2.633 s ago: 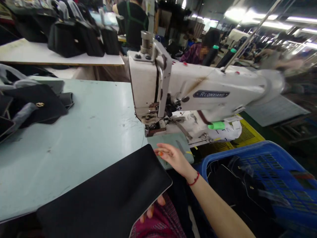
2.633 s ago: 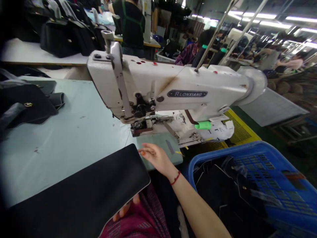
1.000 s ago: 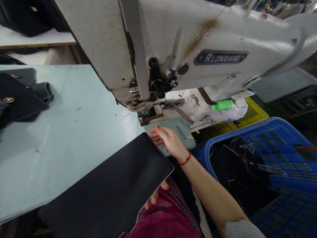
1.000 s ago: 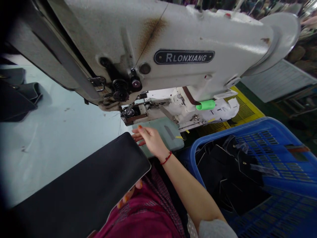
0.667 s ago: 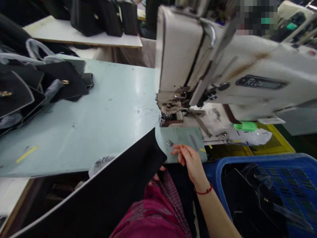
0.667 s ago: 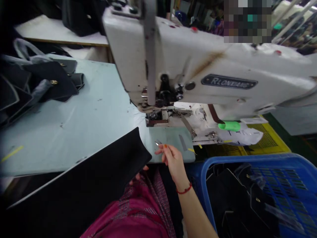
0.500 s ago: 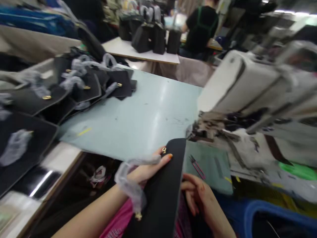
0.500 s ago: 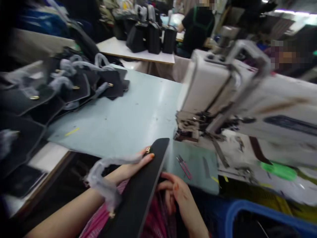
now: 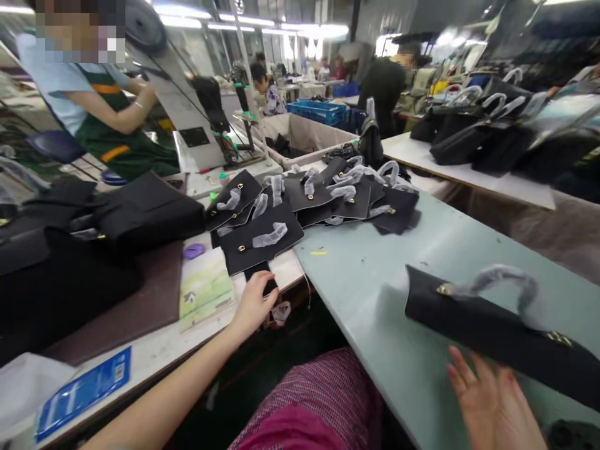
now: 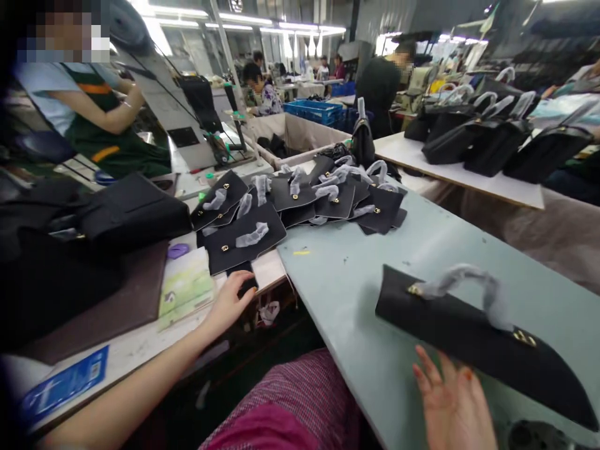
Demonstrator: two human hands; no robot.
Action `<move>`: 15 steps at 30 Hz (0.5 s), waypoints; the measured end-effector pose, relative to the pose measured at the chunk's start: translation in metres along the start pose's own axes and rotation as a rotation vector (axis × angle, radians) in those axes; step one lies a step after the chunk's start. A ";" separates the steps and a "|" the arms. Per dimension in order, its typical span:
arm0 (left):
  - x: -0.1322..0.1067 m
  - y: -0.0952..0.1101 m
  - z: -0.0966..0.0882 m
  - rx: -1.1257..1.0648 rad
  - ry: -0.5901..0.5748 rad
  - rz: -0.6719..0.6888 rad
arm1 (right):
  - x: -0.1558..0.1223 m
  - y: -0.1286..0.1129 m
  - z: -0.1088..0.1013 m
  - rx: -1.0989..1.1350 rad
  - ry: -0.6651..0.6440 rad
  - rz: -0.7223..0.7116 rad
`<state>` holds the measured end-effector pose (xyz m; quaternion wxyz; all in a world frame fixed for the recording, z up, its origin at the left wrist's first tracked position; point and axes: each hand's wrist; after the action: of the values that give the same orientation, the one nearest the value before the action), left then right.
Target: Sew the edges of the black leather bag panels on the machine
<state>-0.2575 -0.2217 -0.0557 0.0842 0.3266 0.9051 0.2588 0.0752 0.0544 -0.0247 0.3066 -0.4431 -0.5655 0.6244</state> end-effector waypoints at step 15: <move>0.033 -0.014 -0.017 0.376 0.005 -0.418 | 0.016 0.114 0.003 -1.116 -0.168 -1.125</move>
<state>-0.2964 -0.2167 -0.0483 0.0714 0.1423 0.9852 0.0643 0.0790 0.0478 -0.1395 0.2649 -0.1310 -0.9548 0.0319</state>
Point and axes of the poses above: each hand's wrist, its own x-axis towards the middle knuckle, its own z-axis out of the palm, y = z × x, and after that the axes turned 10 degrees about -y, right-handed
